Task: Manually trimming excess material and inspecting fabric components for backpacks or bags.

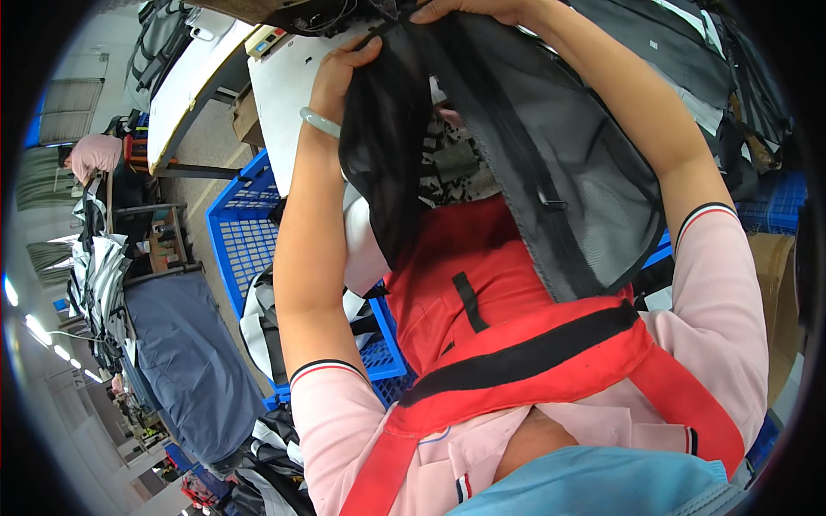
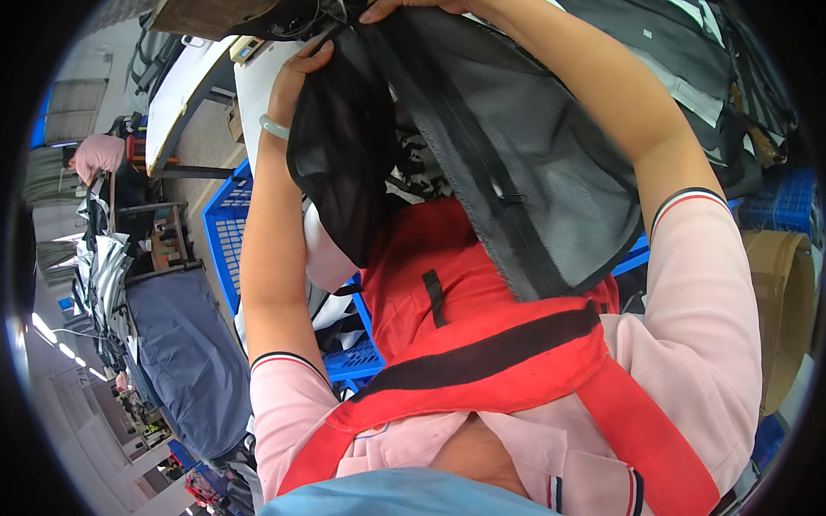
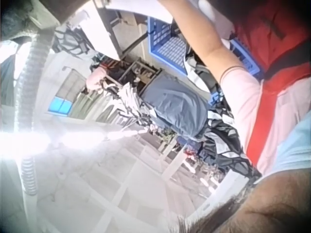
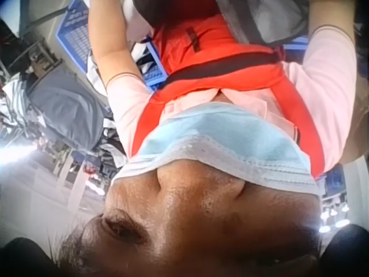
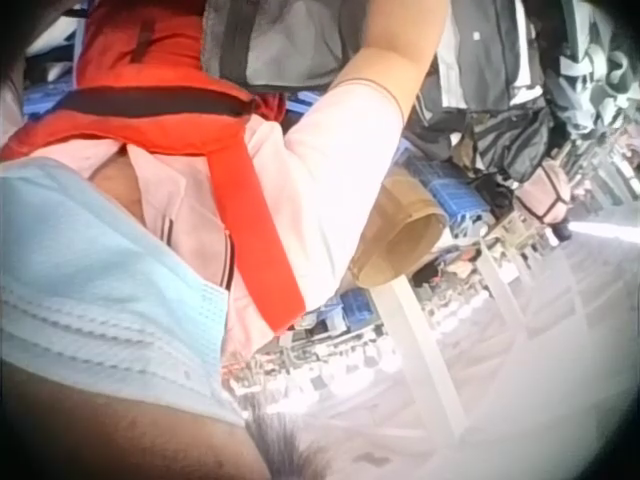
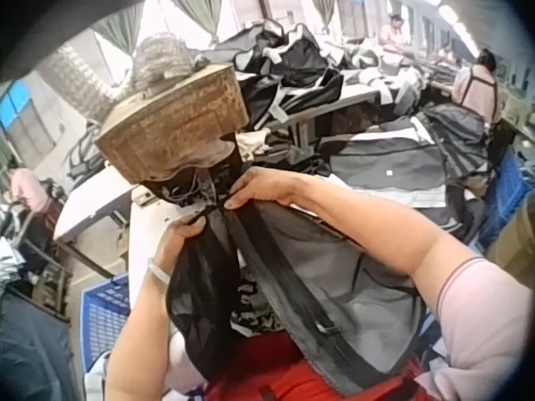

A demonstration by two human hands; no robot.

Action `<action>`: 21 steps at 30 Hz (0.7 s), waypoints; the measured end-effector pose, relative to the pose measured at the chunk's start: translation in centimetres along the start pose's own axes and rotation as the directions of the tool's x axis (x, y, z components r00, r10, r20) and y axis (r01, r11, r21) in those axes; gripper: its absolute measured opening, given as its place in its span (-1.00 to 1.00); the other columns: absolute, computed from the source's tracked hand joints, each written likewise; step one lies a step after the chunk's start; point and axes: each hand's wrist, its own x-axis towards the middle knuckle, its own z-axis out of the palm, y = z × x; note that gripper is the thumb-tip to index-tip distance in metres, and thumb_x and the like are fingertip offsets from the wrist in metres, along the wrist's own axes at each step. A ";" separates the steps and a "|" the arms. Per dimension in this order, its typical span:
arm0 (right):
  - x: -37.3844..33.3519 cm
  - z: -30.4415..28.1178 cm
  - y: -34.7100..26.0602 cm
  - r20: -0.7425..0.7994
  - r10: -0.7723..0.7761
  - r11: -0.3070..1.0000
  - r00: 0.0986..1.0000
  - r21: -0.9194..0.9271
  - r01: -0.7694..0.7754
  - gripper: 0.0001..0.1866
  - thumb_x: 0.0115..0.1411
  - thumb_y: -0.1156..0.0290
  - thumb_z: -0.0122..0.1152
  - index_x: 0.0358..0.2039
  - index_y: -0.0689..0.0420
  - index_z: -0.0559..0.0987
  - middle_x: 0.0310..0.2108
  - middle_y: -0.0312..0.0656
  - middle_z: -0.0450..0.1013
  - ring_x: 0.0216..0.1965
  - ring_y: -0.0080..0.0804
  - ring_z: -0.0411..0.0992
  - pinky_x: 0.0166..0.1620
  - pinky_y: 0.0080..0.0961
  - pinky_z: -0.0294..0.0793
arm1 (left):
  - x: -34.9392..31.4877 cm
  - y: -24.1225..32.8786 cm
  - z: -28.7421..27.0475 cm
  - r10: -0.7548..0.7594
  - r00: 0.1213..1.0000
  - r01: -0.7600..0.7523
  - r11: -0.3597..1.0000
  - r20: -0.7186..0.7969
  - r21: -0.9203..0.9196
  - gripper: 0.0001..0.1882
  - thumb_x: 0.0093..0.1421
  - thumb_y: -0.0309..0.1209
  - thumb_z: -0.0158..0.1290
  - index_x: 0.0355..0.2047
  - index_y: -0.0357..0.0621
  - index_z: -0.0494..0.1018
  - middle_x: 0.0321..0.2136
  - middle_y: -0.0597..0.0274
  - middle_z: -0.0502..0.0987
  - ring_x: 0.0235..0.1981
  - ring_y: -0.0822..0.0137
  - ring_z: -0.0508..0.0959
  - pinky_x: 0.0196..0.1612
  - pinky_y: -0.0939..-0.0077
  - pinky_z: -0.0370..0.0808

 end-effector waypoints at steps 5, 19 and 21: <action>0.6 -0.3 -0.7 -0.015 -0.009 0.988 1.000 0.153 0.011 -0.75 0.11 0.38 0.32 -0.26 0.30 0.62 -0.33 -0.15 0.54 -0.34 -0.37 0.49 -0.24 -0.40 0.49 | 0.9 -0.7 -3.1 0.014 0.999 -0.017 0.996 -0.030 -0.088 -0.65 0.21 -0.43 0.08 -0.02 -0.31 0.45 -0.24 0.10 0.59 -0.24 0.25 0.60 -0.11 0.50 0.51; -22.2 -11.4 20.2 -0.004 0.186 0.566 0.982 0.818 -0.104 -0.75 0.19 0.37 0.22 -0.17 0.23 0.55 -0.26 -0.17 0.55 -0.27 -0.41 0.54 -0.11 -0.37 0.56 | -7.2 -10.1 -2.3 -0.193 0.959 0.256 0.907 0.208 -0.336 -0.65 0.30 -0.40 -0.05 0.03 -0.36 0.35 -0.16 0.01 0.56 -0.19 0.15 0.60 -0.08 0.34 0.57; -25.9 -12.8 22.4 0.143 -0.155 0.175 0.978 0.978 -0.115 -0.73 0.22 0.36 0.20 -0.14 0.24 0.54 -0.23 -0.12 0.56 -0.25 -0.35 0.55 -0.08 -0.31 0.56 | -7.9 -10.9 -1.7 -0.156 0.970 0.198 0.952 0.186 -0.232 -0.60 0.29 -0.49 -0.07 0.14 -0.28 0.30 -0.09 0.09 0.52 -0.10 0.27 0.56 -0.03 0.43 0.53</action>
